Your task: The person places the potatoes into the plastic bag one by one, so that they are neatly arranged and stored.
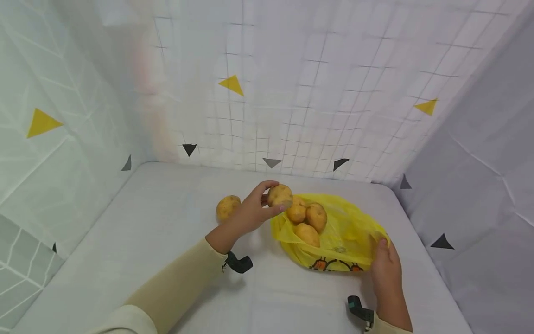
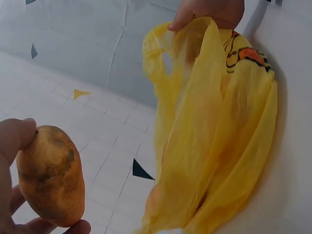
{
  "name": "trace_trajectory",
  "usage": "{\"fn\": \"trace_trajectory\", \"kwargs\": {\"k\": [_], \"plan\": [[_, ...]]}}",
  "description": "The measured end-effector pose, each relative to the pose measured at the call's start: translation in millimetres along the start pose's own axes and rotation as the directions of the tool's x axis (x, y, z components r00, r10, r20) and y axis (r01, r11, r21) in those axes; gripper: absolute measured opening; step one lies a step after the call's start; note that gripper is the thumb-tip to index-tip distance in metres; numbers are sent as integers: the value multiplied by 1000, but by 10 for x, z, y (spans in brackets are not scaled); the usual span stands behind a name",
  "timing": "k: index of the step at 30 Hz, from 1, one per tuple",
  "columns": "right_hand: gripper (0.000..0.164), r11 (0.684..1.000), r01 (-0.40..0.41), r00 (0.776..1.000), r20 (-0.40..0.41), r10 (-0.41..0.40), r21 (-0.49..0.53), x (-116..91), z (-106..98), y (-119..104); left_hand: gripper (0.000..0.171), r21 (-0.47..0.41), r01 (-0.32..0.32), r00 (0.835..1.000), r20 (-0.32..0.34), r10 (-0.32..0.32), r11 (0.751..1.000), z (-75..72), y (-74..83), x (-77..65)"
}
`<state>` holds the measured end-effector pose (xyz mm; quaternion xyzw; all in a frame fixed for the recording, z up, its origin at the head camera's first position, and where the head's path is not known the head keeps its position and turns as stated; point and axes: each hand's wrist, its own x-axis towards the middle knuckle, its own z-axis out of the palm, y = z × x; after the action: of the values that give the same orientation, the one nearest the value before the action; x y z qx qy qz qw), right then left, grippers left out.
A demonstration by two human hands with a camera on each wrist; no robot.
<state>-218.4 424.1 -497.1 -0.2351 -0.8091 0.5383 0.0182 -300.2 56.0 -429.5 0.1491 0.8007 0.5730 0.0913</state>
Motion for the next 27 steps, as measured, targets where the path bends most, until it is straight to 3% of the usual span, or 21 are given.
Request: {"fn": "trace_trajectory", "kwargs": {"k": [12, 22, 27], "plan": [[79, 1000, -4, 1000, 7, 3, 29, 9, -11, 23, 70, -49, -12, 1000, 17, 13, 999, 360, 24, 191], [79, 1000, 10, 1000, 11, -10, 8, 3, -19, 17, 71, -115, -60, 996, 61, 67, 992, 652, 34, 285], [79, 1000, 12, 1000, 8, -12, 0, -2, -4, 24, 70, -47, -100, 991, 89, 104, 994, 816, 76, 352]]}}
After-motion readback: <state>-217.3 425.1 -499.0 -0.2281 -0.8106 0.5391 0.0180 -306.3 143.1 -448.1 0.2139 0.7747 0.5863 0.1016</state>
